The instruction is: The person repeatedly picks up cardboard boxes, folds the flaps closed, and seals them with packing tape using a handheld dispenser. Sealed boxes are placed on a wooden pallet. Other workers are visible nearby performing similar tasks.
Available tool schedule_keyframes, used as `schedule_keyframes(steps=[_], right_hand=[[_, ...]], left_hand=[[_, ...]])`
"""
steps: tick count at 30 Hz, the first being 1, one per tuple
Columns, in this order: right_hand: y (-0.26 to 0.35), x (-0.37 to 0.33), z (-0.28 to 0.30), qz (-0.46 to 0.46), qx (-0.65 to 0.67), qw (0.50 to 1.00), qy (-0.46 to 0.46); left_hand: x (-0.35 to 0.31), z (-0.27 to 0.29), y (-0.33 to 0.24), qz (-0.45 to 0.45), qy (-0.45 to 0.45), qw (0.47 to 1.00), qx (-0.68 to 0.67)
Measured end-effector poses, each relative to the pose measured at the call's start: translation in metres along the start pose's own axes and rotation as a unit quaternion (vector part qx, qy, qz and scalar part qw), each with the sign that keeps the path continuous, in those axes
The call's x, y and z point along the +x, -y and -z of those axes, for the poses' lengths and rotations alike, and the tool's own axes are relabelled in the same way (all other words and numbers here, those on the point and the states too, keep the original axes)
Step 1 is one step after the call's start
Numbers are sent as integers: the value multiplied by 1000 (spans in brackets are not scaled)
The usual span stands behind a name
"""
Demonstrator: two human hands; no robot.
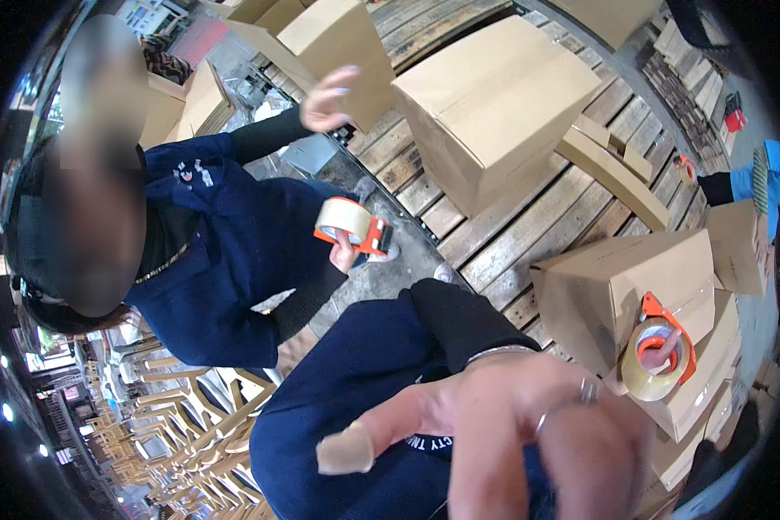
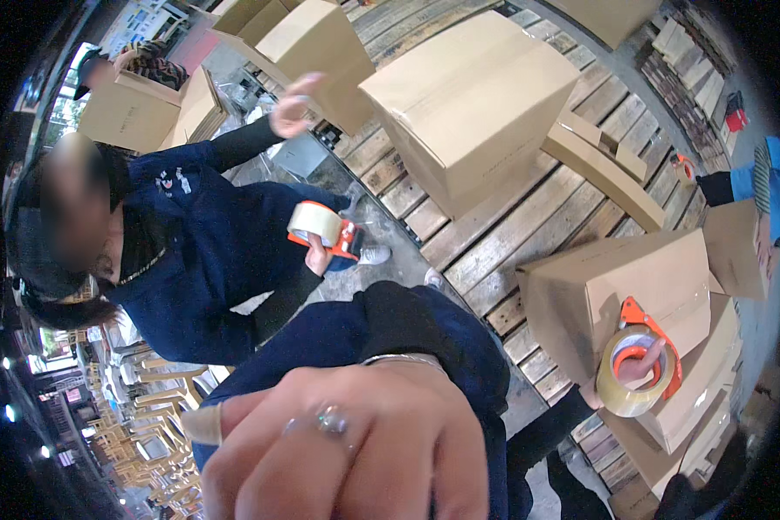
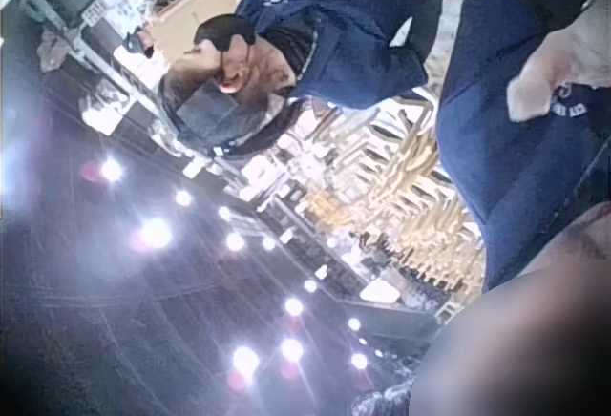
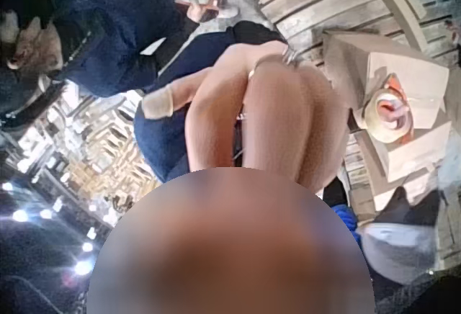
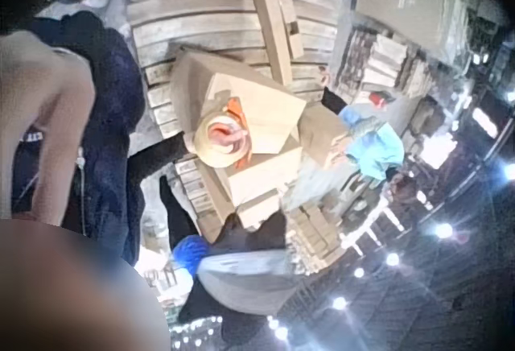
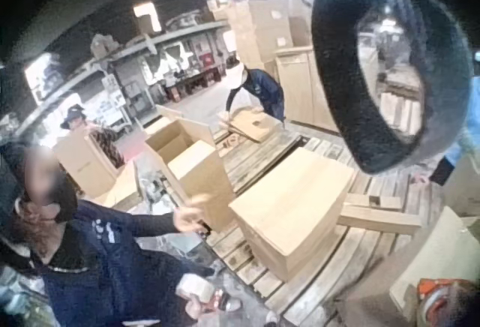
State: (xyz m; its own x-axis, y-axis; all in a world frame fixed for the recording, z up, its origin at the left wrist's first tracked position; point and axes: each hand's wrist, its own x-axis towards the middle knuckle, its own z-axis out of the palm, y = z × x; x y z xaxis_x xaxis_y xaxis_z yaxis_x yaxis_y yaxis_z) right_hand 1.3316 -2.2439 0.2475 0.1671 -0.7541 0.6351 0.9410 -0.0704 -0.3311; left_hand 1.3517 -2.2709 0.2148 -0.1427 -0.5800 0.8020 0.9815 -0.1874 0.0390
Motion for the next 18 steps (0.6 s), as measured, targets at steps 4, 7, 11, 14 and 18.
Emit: schedule_keyframes(steps=[4, 7, 11, 14, 18], right_hand=[[50, -46, 21, 78, -211, 972, -69], [95, -103, 44, 121, -443, 857, -233], [109, -146, 88, 53, -557, 738, -377], [89, -148, 133, -9, -556, 723, -410], [53, -141, 197, -87, -547, 726, -408]], left_hand=[[12, 17, -8, -30, 40, 998, -43], [30, 107, -31, 125, 202, 860, 451], [62, 295, -57, 60, 91, 510, 853], [54, 382, -72, 202, -118, 289, 928], [21, 362, -94, 302, -88, 238, 919]])
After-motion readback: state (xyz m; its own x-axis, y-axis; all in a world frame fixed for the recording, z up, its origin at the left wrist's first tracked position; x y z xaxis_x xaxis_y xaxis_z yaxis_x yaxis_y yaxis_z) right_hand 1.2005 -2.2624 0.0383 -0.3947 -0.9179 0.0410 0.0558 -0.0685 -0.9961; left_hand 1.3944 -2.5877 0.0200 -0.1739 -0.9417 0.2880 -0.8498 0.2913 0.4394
